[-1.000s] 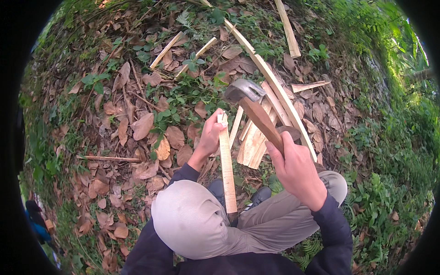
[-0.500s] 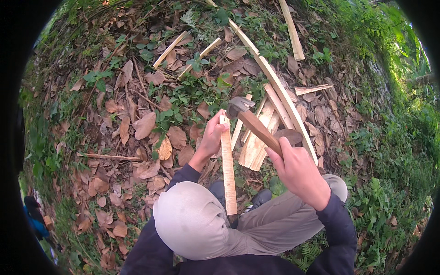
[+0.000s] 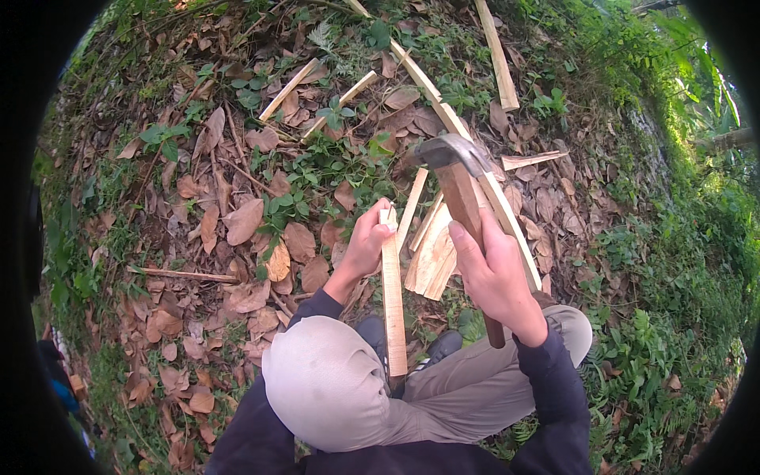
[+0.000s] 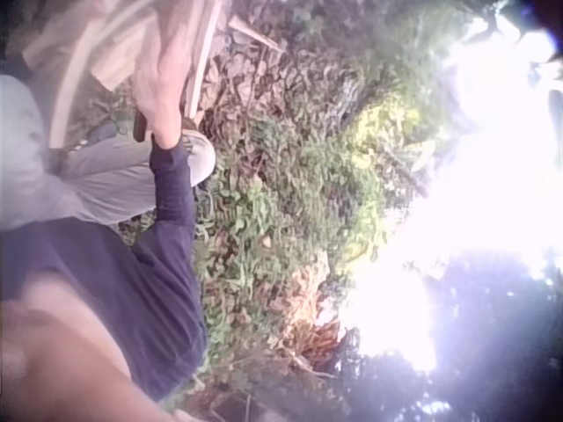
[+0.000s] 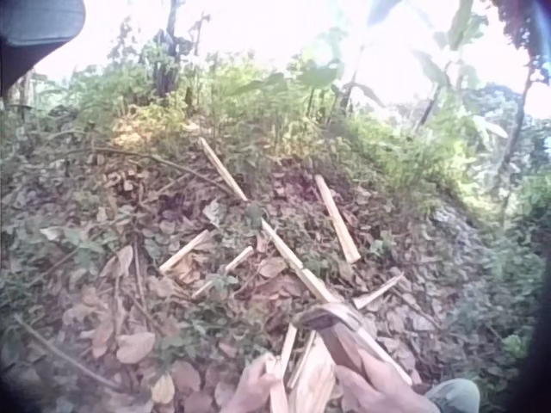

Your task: The person sits on the forest floor and uses a small axe to split thin wooden planks into smaller pieces. They repeatedly position a plank on a pile of wood and strike it with the axe to break it apart.

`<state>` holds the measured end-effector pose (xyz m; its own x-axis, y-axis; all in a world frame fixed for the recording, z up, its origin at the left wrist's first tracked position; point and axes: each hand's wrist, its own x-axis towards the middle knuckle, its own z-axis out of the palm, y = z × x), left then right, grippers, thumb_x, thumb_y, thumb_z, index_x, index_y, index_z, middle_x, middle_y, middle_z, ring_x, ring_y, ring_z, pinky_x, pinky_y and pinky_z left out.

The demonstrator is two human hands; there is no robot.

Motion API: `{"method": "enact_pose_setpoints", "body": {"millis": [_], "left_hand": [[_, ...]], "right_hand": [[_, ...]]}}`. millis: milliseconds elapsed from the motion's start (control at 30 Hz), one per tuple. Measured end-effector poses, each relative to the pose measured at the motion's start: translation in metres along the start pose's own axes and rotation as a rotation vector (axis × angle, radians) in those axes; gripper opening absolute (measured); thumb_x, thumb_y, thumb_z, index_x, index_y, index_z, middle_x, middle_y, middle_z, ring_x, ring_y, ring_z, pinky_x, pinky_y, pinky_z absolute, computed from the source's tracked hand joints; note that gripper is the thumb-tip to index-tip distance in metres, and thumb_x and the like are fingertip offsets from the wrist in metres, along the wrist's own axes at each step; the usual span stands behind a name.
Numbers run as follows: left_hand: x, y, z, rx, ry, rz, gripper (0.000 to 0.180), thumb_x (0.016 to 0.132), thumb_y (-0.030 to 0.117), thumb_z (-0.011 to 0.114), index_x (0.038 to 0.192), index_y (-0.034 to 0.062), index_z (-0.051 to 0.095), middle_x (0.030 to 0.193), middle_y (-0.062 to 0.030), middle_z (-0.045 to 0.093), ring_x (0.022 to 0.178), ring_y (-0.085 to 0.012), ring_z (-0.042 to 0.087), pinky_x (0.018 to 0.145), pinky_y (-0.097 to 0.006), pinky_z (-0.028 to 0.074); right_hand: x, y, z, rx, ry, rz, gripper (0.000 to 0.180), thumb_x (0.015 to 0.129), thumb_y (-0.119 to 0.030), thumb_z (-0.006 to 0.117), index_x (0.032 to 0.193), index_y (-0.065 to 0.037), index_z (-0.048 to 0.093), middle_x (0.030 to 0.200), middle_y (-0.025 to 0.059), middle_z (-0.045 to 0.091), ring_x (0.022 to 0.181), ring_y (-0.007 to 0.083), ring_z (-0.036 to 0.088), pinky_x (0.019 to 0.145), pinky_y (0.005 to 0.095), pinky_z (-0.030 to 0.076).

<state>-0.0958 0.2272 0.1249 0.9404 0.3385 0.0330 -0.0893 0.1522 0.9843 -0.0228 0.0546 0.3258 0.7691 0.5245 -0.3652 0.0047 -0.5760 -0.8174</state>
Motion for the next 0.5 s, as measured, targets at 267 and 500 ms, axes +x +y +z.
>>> {"method": "enact_pose_setpoints", "body": {"millis": [267, 500], "left_hand": [[-0.002, -0.002, -0.003, -0.009, 0.000, 0.014, 0.025, 0.087, 0.026, 0.053, 0.089, 0.0014, 0.047, 0.070, -0.0067, 0.044, 0.067, -0.0149, 0.043, 0.062, -0.034, 0.037], [-0.002, -0.007, 0.005, 0.028, -0.042, -0.004, 0.024, 0.084, 0.023, 0.056, 0.091, 0.0007, 0.048, 0.078, -0.0094, 0.048, 0.071, -0.0191, 0.045, 0.067, -0.036, 0.039]], "right_hand": [[0.002, -0.015, -0.005, -0.121, -0.006, -0.223, 0.035, 0.108, -0.028, 0.055, 0.097, 0.005, 0.058, 0.062, 0.0115, 0.057, 0.050, 0.0211, 0.053, 0.051, 0.0394, 0.042], [0.007, -0.013, -0.012, -0.352, -0.093, -0.154, 0.038, 0.108, -0.027, 0.056, 0.085, 0.004, 0.056, 0.058, 0.0151, 0.052, 0.048, 0.0221, 0.046, 0.050, 0.0411, 0.039]]}}
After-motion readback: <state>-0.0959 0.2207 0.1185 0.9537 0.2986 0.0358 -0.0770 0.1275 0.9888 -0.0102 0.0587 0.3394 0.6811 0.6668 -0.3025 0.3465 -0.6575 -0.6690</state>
